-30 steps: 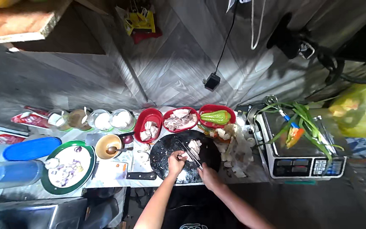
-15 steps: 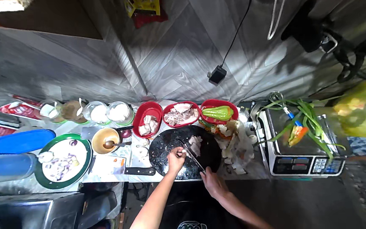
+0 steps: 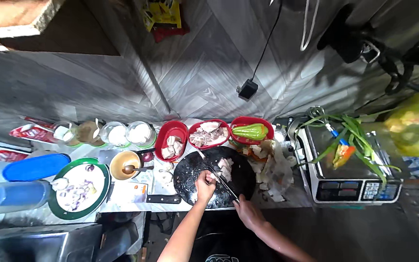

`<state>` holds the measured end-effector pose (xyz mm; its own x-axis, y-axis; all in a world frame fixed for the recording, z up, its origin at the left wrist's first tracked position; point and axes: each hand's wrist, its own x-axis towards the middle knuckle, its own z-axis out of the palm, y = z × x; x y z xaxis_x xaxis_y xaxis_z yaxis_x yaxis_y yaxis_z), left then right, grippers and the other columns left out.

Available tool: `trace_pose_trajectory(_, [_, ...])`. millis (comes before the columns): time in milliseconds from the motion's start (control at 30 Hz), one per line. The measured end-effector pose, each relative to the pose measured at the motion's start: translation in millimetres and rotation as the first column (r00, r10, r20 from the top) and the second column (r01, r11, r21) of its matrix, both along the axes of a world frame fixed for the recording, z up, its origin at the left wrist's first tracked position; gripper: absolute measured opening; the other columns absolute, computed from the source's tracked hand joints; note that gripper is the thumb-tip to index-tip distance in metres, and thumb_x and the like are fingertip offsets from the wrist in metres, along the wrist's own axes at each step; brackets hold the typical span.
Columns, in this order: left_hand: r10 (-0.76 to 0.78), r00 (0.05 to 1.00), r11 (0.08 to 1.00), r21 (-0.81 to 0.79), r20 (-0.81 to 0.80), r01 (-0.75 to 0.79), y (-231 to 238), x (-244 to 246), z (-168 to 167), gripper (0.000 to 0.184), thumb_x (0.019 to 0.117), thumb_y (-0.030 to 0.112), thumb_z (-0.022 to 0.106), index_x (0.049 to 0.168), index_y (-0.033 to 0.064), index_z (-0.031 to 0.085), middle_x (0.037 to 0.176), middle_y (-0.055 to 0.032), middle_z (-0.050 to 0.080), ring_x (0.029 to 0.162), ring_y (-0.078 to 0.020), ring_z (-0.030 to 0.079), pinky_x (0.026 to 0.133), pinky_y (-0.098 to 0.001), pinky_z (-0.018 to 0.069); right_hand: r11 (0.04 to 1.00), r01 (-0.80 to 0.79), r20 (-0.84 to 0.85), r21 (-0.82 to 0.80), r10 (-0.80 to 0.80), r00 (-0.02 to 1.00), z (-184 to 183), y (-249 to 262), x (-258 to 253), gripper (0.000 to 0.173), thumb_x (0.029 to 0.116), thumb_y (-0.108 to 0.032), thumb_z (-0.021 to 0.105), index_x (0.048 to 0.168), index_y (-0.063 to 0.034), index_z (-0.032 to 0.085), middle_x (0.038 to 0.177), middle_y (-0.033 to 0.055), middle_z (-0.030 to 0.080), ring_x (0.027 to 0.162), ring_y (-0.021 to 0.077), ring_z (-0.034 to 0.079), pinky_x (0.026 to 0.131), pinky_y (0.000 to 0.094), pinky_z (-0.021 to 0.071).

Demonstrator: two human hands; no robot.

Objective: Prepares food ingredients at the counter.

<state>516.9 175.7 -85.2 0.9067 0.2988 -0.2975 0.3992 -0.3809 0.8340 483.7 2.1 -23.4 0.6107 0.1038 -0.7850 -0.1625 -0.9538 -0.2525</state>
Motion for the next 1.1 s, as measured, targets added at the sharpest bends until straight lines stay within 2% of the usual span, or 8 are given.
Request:
trace_pose_trajectory(167, [-0.02, 0.999, 1.0, 0.014, -0.03, 0.021, 4, 5, 2, 0.03, 0.0907, 0.006, 0.068, 0.118, -0.0049, 0.067, 0.101, -0.0182, 0.07, 0.092, -0.0247, 0.068, 0.087, -0.0407, 0.0539, 0.999, 0.019, -0.012, 0.033, -0.019, 1.0, -6, -28, -13, 0.051, 0.1122, -0.039, 0.04, 0.139, 0.0041, 0.048, 0.119, 0.0282, 0.067, 0.115, 0.042, 0.067, 0.097, 0.0562, 0.0521])
trace_pose_trajectory(267, [-0.024, 0.998, 1.0, 0.011, -0.059, 0.025, 9, 0, 5, 0.03, 0.0915, 0.005, 0.065, 0.119, -0.0046, 0.067, 0.103, -0.0191, 0.069, 0.094, -0.0267, 0.067, 0.089, -0.0437, 0.0531, 0.996, 0.023, -0.02, 0.082, -0.021, 1.0, -3, -37, -5, 0.054, 0.1116, -0.043, 0.04, 0.135, 0.004, 0.052, 0.115, 0.028, 0.067, 0.112, 0.042, 0.067, 0.097, 0.0574, 0.0514])
trace_pose_trajectory(400, [0.072, 0.997, 0.997, -0.01, -0.043, -0.072, 13, -14, 5, 0.031, 0.0923, 0.007, 0.066, 0.121, -0.0036, 0.068, 0.111, -0.0216, 0.069, 0.098, -0.0293, 0.067, 0.091, -0.046, 0.0526, 0.992, 0.057, 0.093, 0.111, -0.068, 0.993, 14, -25, -1, 0.056, 0.1112, -0.047, 0.039, 0.133, 0.0029, 0.054, 0.106, 0.0273, 0.069, 0.106, 0.0425, 0.069, 0.093, 0.0568, 0.0528])
trace_pose_trajectory(500, [0.116, 0.993, 0.993, 0.01, -0.017, -0.115, 11, -20, 1, 0.029, 0.0924, 0.009, 0.071, 0.118, -0.005, 0.07, 0.105, -0.0201, 0.071, 0.092, -0.0261, 0.069, 0.089, -0.0427, 0.0543, 0.995, 0.031, 0.12, 0.094, -0.042, 0.992, 21, -12, -4, 0.057, 0.1116, -0.047, 0.036, 0.135, 0.0016, 0.052, 0.106, 0.0264, 0.07, 0.105, 0.0421, 0.07, 0.093, 0.0564, 0.0532])
trace_pose_trajectory(633, [0.147, 0.987, 0.989, 0.003, -0.068, -0.147, 9, -14, 3, 0.027, 0.0918, 0.007, 0.073, 0.116, -0.0051, 0.07, 0.105, -0.0191, 0.073, 0.097, -0.0266, 0.07, 0.093, -0.0444, 0.0536, 0.996, -0.008, 0.134, 0.086, -0.003, 0.991, 13, -4, -14, 0.055, 0.1117, -0.046, 0.036, 0.134, 0.0017, 0.053, 0.103, 0.0254, 0.07, 0.103, 0.0416, 0.07, 0.091, 0.0552, 0.054])
trace_pose_trajectory(767, [0.167, 0.982, 0.985, -0.024, -0.084, -0.17, 8, -13, 0, 0.027, 0.0914, 0.005, 0.073, 0.116, -0.0058, 0.07, 0.105, -0.0192, 0.073, 0.096, -0.0253, 0.071, 0.093, -0.0425, 0.0542, 0.997, -0.054, 0.09, 0.053, 0.05, 0.995, 12, 4, -14, 0.055, 0.1125, -0.045, 0.034, 0.137, 0.0011, 0.05, 0.107, 0.0252, 0.071, 0.108, 0.0408, 0.07, 0.094, 0.0543, 0.0538])
trace_pose_trajectory(933, [0.141, 0.981, 0.989, -0.032, -0.135, -0.147, 10, -13, 6, 0.028, 0.0935, 0.006, 0.07, 0.118, -0.0054, 0.069, 0.108, -0.019, 0.073, 0.1, -0.0249, 0.071, 0.095, -0.0414, 0.0538, 0.997, -0.059, 0.071, 0.04, 0.056, 0.996, 9, 7, -14, 0.053, 0.1126, -0.044, 0.034, 0.135, 0.0005, 0.051, 0.108, 0.0251, 0.07, 0.107, 0.0414, 0.07, 0.092, 0.0544, 0.0545])
trace_pose_trajectory(1100, [0.061, 0.978, 0.998, 0.036, -0.199, -0.055, 14, -7, 11, 0.025, 0.0933, 0.008, 0.07, 0.116, -0.0019, 0.072, 0.107, -0.0161, 0.074, 0.101, -0.0235, 0.07, 0.096, -0.0414, 0.0529, 0.999, -0.036, -0.002, 0.034, 0.036, 0.999, 12, 13, -16, 0.051, 0.1131, -0.042, 0.033, 0.137, 0.0009, 0.048, 0.112, 0.0253, 0.069, 0.112, 0.0403, 0.069, 0.095, 0.0537, 0.0541])
